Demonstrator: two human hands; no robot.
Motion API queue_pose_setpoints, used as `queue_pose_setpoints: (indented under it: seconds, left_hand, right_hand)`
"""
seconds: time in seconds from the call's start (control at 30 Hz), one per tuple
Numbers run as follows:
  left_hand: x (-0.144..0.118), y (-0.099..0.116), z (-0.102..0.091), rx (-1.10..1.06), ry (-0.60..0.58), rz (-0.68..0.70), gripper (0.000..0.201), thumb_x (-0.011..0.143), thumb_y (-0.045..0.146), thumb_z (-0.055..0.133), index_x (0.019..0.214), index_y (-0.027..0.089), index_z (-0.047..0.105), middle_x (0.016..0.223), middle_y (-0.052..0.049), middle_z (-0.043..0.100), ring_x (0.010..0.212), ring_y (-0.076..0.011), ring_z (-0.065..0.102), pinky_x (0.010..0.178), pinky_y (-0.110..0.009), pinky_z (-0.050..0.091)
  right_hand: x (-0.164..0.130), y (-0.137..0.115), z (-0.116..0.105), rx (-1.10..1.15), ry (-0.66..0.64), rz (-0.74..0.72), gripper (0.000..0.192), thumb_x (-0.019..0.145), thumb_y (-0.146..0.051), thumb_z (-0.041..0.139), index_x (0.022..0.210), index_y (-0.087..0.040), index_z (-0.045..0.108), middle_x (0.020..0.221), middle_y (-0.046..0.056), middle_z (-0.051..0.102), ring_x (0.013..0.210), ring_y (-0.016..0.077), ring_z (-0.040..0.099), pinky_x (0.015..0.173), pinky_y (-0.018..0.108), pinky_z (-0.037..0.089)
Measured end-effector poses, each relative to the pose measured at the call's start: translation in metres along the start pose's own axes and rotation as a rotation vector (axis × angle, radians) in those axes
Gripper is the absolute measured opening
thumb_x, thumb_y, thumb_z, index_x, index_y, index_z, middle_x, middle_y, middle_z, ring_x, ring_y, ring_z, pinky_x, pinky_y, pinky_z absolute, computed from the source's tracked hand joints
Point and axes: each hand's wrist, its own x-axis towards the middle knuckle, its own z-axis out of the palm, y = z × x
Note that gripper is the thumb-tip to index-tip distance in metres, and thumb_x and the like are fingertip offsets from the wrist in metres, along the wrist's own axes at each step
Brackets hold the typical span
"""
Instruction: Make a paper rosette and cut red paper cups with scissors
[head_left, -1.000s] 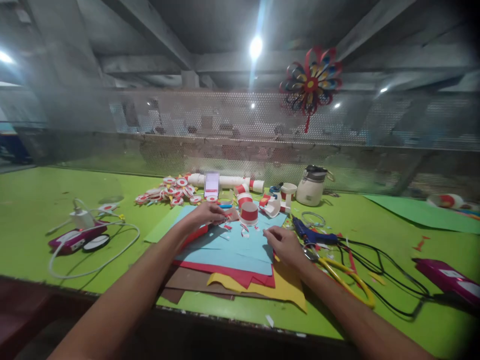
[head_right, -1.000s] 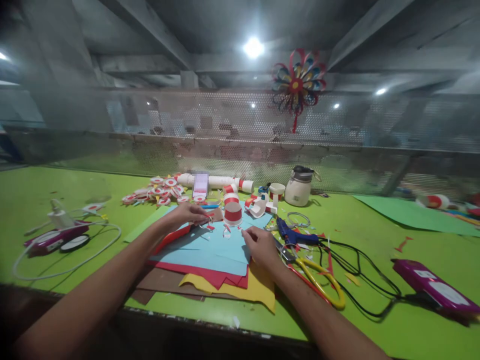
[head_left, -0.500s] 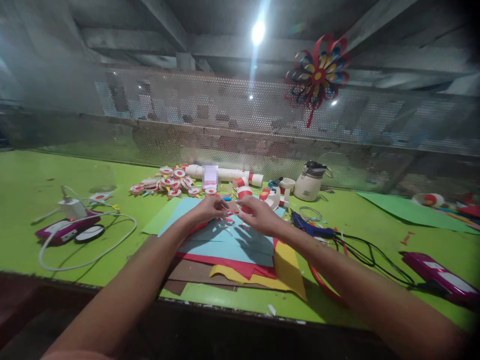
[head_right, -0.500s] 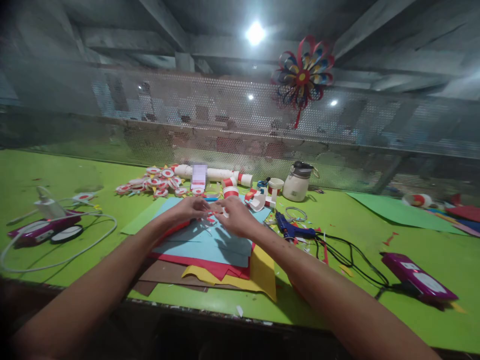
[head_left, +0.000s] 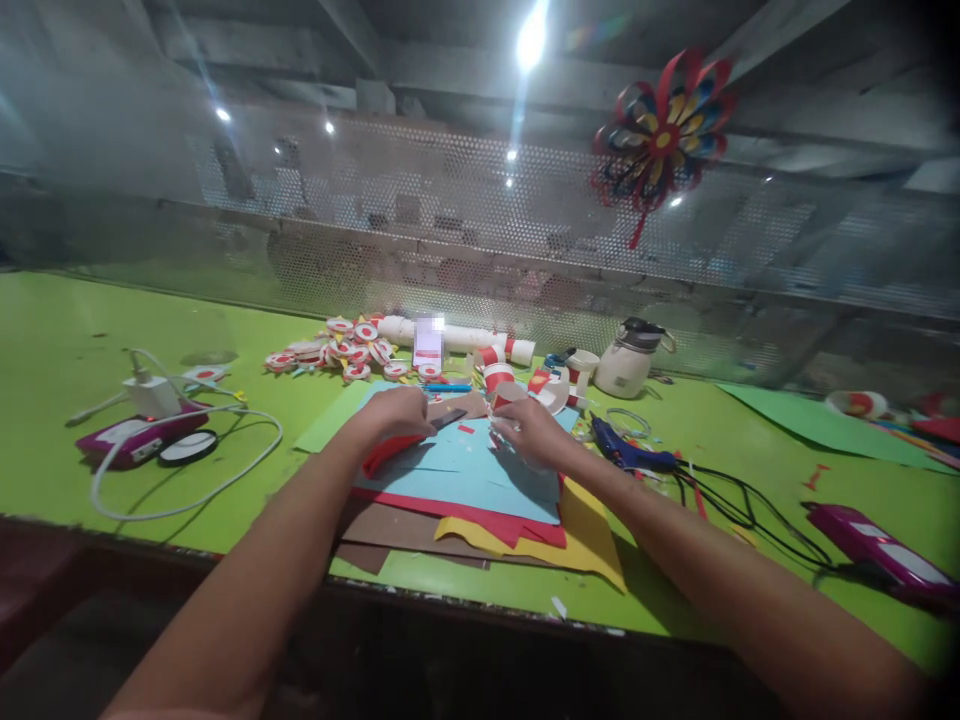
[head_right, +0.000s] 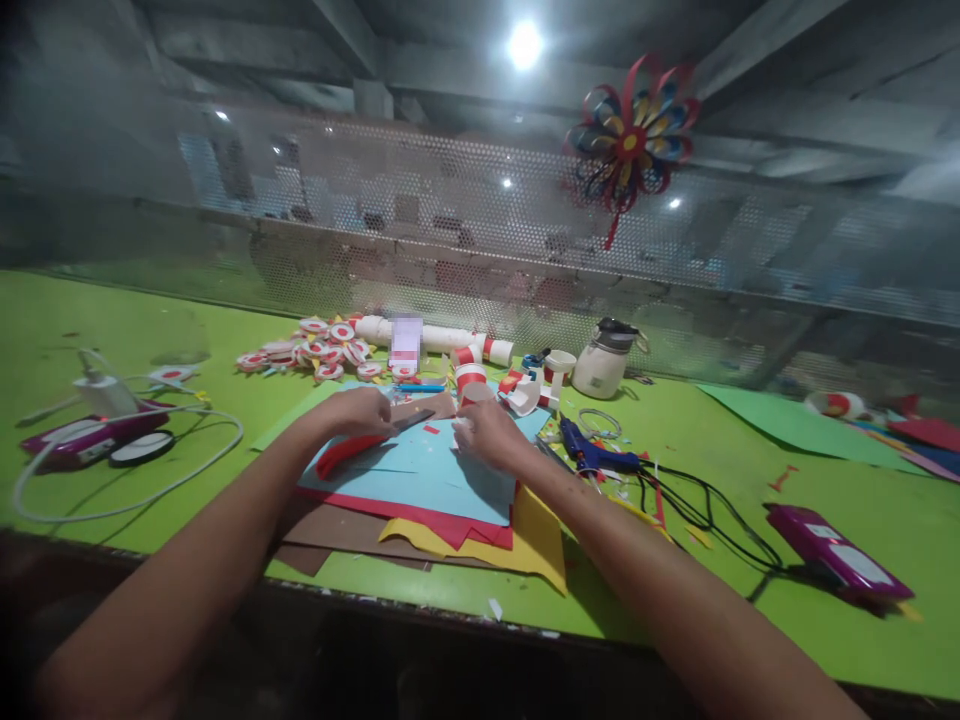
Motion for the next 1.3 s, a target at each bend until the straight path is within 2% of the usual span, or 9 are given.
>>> queue_pose_setpoints:
  seconds: [0.2,0.33,0.53,0.67,0.8,0.93,1.03,1.17,1.3]
  left_hand:
    - [-0.006,0.003,0.007,0.253,-0.024,-0.032,0.020,0.042,0.017,0.070,0.042,0.019,0.050,0.056,-0.010,0.061,0.072,-0.0282,0.058,0.062,-0.029,0.036]
    - [-0.009,0.008,0.005,0.277,-0.032,-0.044,0.019,0.043,0.022,0.070,0.042,0.019,0.052,0.051,-0.007,0.058,0.063,-0.0240,0.055,0.058,-0.028,0.035]
    - [-0.023,0.013,-0.030,0.133,0.001,-0.010,0.015,0.055,0.029,0.061,0.047,0.018,0.054,0.045,0.002,0.047,0.051,-0.0145,0.045,0.051,-0.025,0.028]
    - [-0.035,0.005,-0.047,-0.041,0.062,0.001,0.020,0.062,0.035,0.056,0.054,0.017,0.054,0.048,0.004,0.044,0.050,-0.0118,0.043,0.049,-0.024,0.030]
    - [-0.032,-0.008,-0.034,-0.198,0.103,-0.042,0.027,0.065,0.042,0.052,0.067,0.015,0.058,0.056,0.002,0.053,0.052,-0.0124,0.049,0.051,-0.024,0.037]
    - [-0.025,-0.022,-0.015,-0.228,0.199,-0.101,0.027,0.065,0.041,0.053,0.053,0.016,0.050,0.043,0.005,0.039,0.043,-0.0099,0.038,0.044,-0.022,0.028]
    - [-0.024,-0.030,-0.011,-0.220,0.270,-0.132,0.030,0.065,0.040,0.055,0.047,0.018,0.045,0.039,0.006,0.033,0.040,-0.0090,0.033,0.042,-0.023,0.024]
    - [-0.024,-0.033,-0.012,-0.188,0.333,-0.155,0.029,0.065,0.038,0.056,0.046,0.018,0.048,0.037,0.004,0.035,0.040,-0.0103,0.036,0.042,-0.023,0.025]
    - [-0.027,-0.025,-0.010,-0.128,0.312,-0.163,0.027,0.067,0.038,0.055,0.051,0.016,0.053,0.040,0.004,0.040,0.043,-0.0112,0.040,0.043,-0.023,0.026]
  right_hand:
    - [-0.021,-0.008,0.018,-0.040,0.037,0.006,0.027,0.085,-0.035,0.056,0.097,-0.014,0.068,0.097,0.013,0.067,0.094,0.0247,0.055,0.079,0.032,0.040]
    - [-0.014,-0.009,0.010,-0.027,0.118,0.028,0.028,0.089,-0.031,0.051,0.103,-0.012,0.067,0.100,0.013,0.067,0.094,0.0224,0.056,0.080,0.030,0.040]
    - [0.003,-0.004,-0.011,-0.031,0.139,0.048,0.029,0.093,-0.025,0.042,0.090,-0.013,0.068,0.089,0.009,0.068,0.081,0.0181,0.059,0.071,0.027,0.041]
    - [0.024,-0.016,-0.014,-0.069,0.027,0.024,0.029,0.095,-0.026,0.040,0.090,-0.012,0.065,0.087,0.007,0.067,0.081,0.0178,0.061,0.072,0.031,0.046]
    - [0.062,-0.035,-0.004,-0.109,-0.180,-0.052,0.027,0.090,-0.030,0.054,0.113,-0.015,0.056,0.112,0.007,0.059,0.094,0.0193,0.060,0.080,0.039,0.051]
    - [0.097,-0.043,0.012,-0.170,-0.356,-0.026,0.029,0.090,-0.029,0.054,0.116,-0.017,0.055,0.117,0.008,0.057,0.098,0.0203,0.059,0.081,0.040,0.051]
    - [0.106,-0.041,0.019,-0.192,-0.427,-0.013,0.029,0.089,-0.029,0.055,0.116,-0.016,0.055,0.116,0.008,0.057,0.097,0.0207,0.060,0.080,0.039,0.051]
    - [0.095,-0.037,0.014,-0.170,-0.383,-0.066,0.028,0.090,-0.029,0.054,0.115,-0.017,0.055,0.116,0.008,0.057,0.097,0.0203,0.060,0.081,0.039,0.051]
    - [0.074,-0.023,-0.013,-0.095,-0.210,-0.070,0.023,0.089,-0.029,0.055,0.104,-0.013,0.060,0.102,0.005,0.063,0.086,0.0177,0.062,0.075,0.035,0.051]
